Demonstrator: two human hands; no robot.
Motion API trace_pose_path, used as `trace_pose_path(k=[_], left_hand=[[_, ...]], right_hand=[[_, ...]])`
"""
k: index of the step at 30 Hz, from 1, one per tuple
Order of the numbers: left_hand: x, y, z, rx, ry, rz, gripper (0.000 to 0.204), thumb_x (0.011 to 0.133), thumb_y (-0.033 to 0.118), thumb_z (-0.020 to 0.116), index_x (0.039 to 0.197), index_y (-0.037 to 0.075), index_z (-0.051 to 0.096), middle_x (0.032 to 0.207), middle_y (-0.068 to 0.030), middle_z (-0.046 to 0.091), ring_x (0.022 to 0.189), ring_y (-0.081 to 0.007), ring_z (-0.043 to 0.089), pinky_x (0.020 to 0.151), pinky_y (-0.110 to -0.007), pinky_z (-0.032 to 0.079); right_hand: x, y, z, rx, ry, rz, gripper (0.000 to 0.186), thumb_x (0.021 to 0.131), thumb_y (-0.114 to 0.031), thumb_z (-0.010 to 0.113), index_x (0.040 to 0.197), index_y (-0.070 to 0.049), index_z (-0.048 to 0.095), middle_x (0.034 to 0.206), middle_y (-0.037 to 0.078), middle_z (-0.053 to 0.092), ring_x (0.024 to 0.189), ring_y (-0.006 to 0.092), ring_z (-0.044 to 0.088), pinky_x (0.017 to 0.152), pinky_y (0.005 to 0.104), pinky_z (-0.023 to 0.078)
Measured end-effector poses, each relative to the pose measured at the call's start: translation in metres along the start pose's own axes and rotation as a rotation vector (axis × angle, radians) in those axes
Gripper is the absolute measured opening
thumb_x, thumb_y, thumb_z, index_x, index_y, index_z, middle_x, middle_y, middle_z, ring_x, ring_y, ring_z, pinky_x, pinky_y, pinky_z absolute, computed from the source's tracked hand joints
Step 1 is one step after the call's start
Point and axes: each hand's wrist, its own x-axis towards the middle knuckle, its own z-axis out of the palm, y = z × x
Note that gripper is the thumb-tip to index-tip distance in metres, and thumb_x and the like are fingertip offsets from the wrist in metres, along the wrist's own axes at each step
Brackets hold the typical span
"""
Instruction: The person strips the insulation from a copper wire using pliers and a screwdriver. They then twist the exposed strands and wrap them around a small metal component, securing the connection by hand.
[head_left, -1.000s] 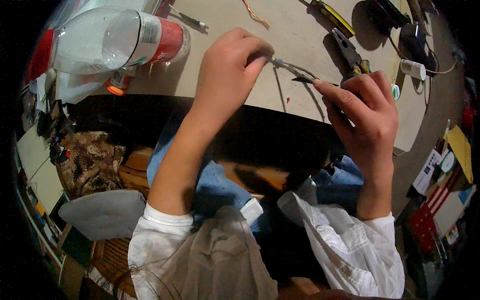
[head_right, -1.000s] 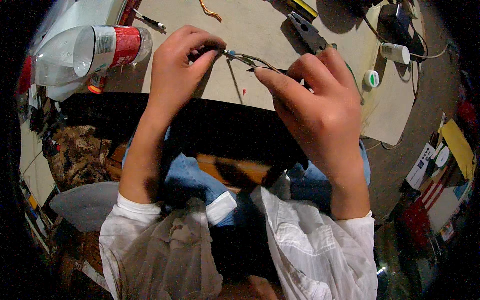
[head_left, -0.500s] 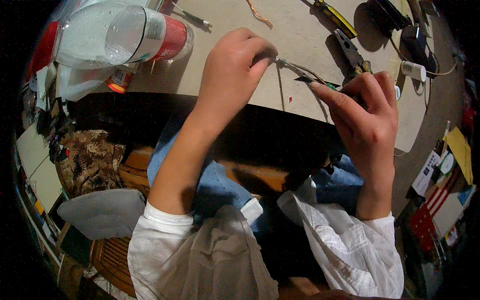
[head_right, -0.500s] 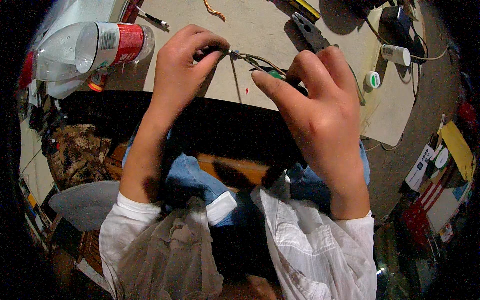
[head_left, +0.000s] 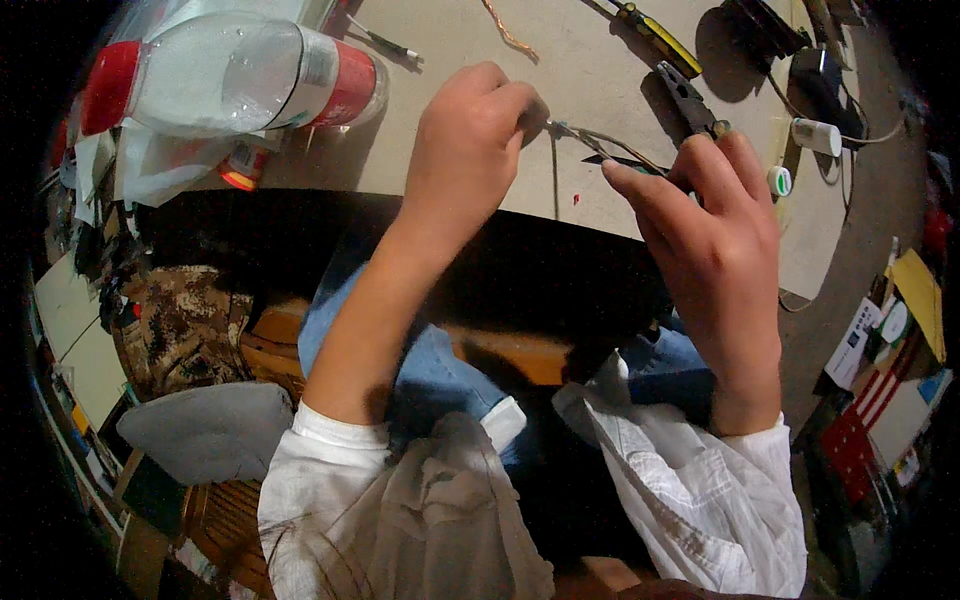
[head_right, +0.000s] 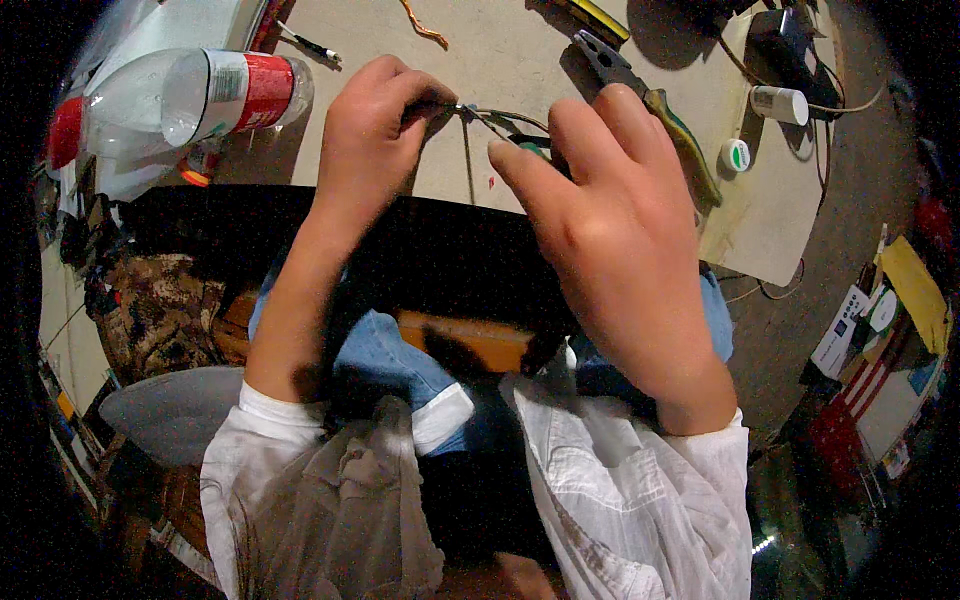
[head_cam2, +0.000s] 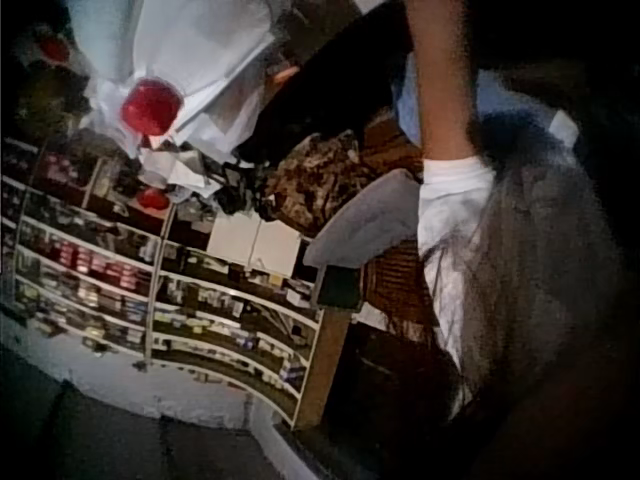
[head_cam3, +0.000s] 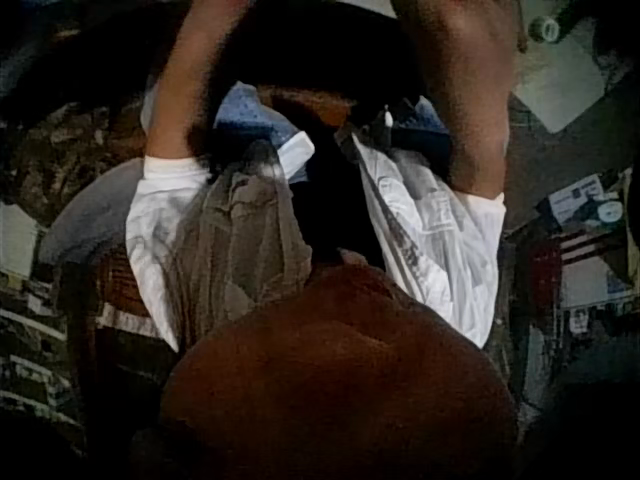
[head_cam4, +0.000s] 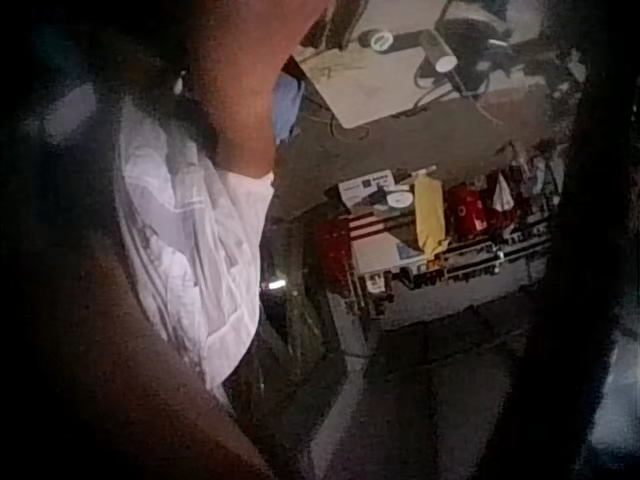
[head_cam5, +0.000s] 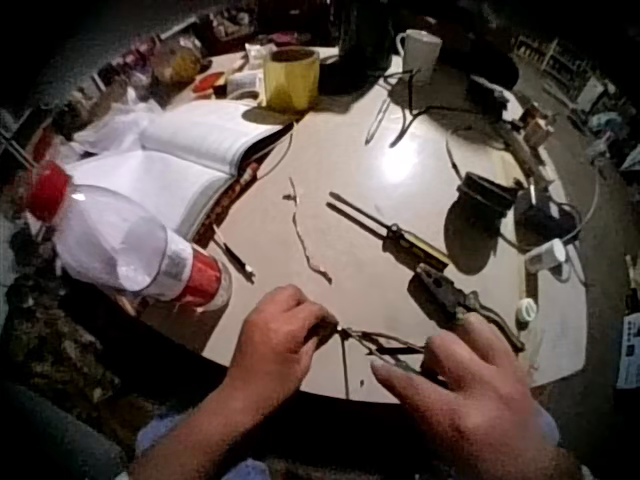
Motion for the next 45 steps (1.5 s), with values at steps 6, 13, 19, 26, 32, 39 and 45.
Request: trace_pose_path(k=[6,13,19,26,32,39,45], left_hand=[[0.001,0.005,0.002,0.033,0.038,0.054,0.017,0.076,-0.006,0.071,0.091,0.003,0.069,0.086,-0.0136,0.060,0.081,-0.0342,0.062,0.071,-0.043,0.051],[0.000,0.006,0.004,0.047,0.054,0.064,0.020,0.074,-0.006,0.070,0.091,0.003,0.066,0.086,-0.0142,0.058,0.083,-0.0362,0.061,0.072,-0.046,0.050],[-0.003,0.008,0.002,0.049,0.049,0.094,0.019,0.075,-0.006,0.069,0.091,0.003,0.063,0.089,-0.0139,0.059,0.087,-0.0360,0.061,0.075,-0.046,0.050],[-0.009,0.000,-0.006,-0.001,-0.020,0.133,0.023,0.077,-0.002,0.074,0.098,0.004,0.067,0.098,-0.0118,0.065,0.093,-0.0341,0.064,0.080,-0.041,0.053],[-0.006,0.000,-0.012,-0.034,-0.081,0.124,0.020,0.079,0.000,0.075,0.097,0.004,0.068,0.101,-0.0109,0.066,0.096,-0.0320,0.066,0.083,-0.038,0.054],[-0.005,0.000,-0.015,-0.046,-0.089,0.152,0.018,0.080,0.000,0.075,0.096,0.003,0.069,0.100,-0.0105,0.066,0.095,-0.0302,0.066,0.082,-0.036,0.054],[-0.006,-0.001,-0.008,-0.064,-0.052,0.130,0.017,0.080,0.000,0.076,0.095,0.003,0.069,0.094,-0.0109,0.065,0.088,-0.0294,0.066,0.076,-0.036,0.053]], right_hand=[[0.011,-0.005,-0.002,0.003,-0.007,0.005,0.028,0.071,0.002,0.076,0.098,-0.007,0.076,0.078,0.007,0.049,0.079,0.0263,0.051,0.067,0.0395,0.045],[0.019,0.001,-0.001,0.048,-0.021,0.065,0.023,0.072,0.001,0.078,0.094,-0.005,0.074,0.080,0.009,0.056,0.082,0.0280,0.054,0.069,0.0395,0.046],[0.018,0.028,0.007,0.332,-0.086,0.281,0.021,0.077,-0.005,0.080,0.098,-0.005,0.074,0.089,0.009,0.064,0.085,0.0254,0.060,0.075,0.0340,0.049],[-0.003,0.056,0.013,0.547,-0.057,0.362,0.018,0.091,-0.013,0.075,0.107,-0.003,0.076,0.091,0.006,0.068,0.088,0.0153,0.061,0.080,0.0288,0.048],[0.000,0.061,0.011,0.516,-0.127,0.332,0.019,0.089,-0.016,0.077,0.104,-0.003,0.078,0.089,0.005,0.069,0.084,0.0140,0.060,0.076,0.0271,0.046],[0.003,0.066,0.014,0.534,-0.112,0.294,0.018,0.088,-0.016,0.077,0.101,-0.004,0.078,0.088,0.005,0.069,0.084,0.0139,0.060,0.075,0.0271,0.047],[0.005,0.053,0.007,0.339,-0.092,0.289,0.016,0.086,-0.014,0.078,0.098,-0.003,0.077,0.085,0.008,0.068,0.081,0.0175,0.060,0.073,0.0297,0.047]])
